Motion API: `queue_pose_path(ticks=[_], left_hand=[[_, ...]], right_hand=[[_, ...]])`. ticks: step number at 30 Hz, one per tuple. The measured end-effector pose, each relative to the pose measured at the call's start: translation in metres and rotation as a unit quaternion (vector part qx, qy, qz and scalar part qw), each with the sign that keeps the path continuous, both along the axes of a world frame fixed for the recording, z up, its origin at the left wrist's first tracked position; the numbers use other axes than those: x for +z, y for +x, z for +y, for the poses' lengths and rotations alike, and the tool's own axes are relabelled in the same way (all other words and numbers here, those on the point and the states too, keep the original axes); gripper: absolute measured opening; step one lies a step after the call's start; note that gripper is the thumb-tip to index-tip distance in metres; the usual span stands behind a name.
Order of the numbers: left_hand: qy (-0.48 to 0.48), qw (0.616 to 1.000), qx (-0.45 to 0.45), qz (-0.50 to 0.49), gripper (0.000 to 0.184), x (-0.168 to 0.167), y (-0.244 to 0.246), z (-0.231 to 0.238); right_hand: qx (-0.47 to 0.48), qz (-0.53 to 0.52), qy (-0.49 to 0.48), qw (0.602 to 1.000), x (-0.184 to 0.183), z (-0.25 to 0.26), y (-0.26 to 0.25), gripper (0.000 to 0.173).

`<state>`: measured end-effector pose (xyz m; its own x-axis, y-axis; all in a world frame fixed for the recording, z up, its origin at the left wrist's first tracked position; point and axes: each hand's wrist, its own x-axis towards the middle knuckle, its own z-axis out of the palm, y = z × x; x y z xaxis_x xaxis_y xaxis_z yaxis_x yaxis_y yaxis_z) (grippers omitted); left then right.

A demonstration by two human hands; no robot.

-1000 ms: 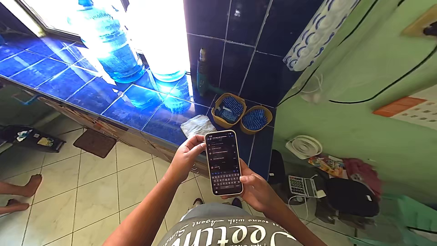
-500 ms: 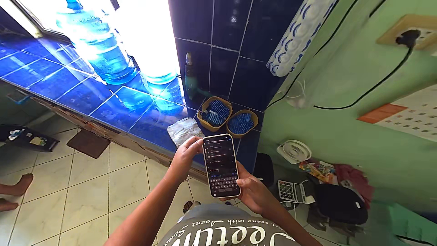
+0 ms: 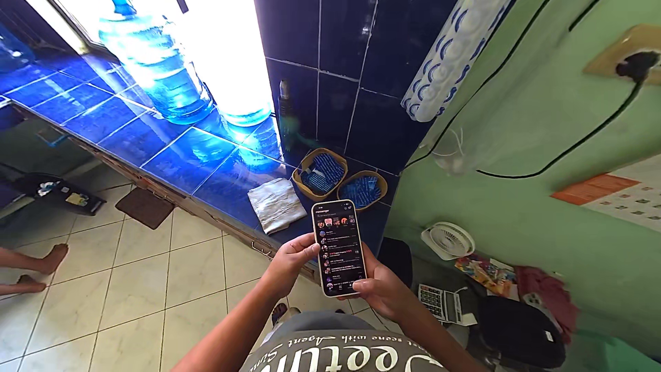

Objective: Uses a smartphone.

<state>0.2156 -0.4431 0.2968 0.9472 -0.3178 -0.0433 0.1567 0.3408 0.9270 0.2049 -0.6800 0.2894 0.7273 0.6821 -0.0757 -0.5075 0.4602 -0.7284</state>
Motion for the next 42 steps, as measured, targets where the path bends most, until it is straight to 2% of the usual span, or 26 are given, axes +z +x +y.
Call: queue_pose_path(ticks=[6, 19, 23, 25, 27, 28, 29, 30, 33, 37, 40, 42], left_hand=[[0.008, 0.998, 0.06, 0.014, 0.03, 0.002, -0.009, 0.026], [0.01, 0.993, 0.113, 0.015, 0.03, 0.008, -0.037, 0.128], [0.054, 0.991, 0.121, 0.003, 0.029, 0.008, -0.038, 0.144], [0.069, 0.99, 0.122, -0.003, 0.027, 0.011, -0.038, 0.152], [0.073, 0.992, 0.107, 0.0, 0.027, 0.011, -0.035, 0.157], [0.075, 0.992, 0.099, 0.003, 0.028, 0.01, -0.032, 0.158], [0.078, 0.993, 0.093, 0.004, 0.028, 0.009, -0.029, 0.157], [0.083, 0.993, 0.089, 0.004, 0.028, 0.008, -0.026, 0.156], [0.102, 0.993, 0.062, 0.017, 0.029, 0.004, -0.018, 0.143], [0.126, 0.991, 0.01, 0.031, 0.033, -0.001, -0.004, 0.112], [0.125, 0.992, -0.013, 0.006, 0.03, -0.003, 0.006, 0.086], [0.107, 0.993, -0.044, 0.027, 0.029, 0.002, 0.011, 0.066]], right_hand=[[0.02, -0.063, -0.041, 0.997, -0.004, 0.03, 0.0, 0.102], [0.032, -0.065, -0.037, 0.997, 0.0, 0.139, -0.009, 0.104], [-0.022, -0.1, -0.085, 0.991, -0.004, 0.158, -0.017, 0.104], [-0.066, -0.093, -0.115, 0.987, -0.007, 0.17, -0.02, 0.091], [-0.099, -0.056, -0.132, 0.985, -0.009, 0.178, -0.018, 0.061], [-0.111, -0.045, -0.134, 0.984, -0.01, 0.18, -0.016, 0.05], [-0.123, -0.048, -0.137, 0.982, -0.014, 0.18, -0.012, 0.046], [-0.132, -0.07, -0.148, 0.978, -0.018, 0.178, -0.009, 0.048], [-0.163, -0.154, -0.236, 0.946, -0.023, 0.166, -0.004, 0.079], [-0.203, -0.175, -0.304, 0.914, -0.02, 0.146, -0.015, 0.098], [-0.273, -0.159, -0.324, 0.892, -0.019, 0.123, -0.024, 0.092], [-0.296, -0.122, -0.282, 0.904, -0.014, 0.098, -0.035, 0.084]])
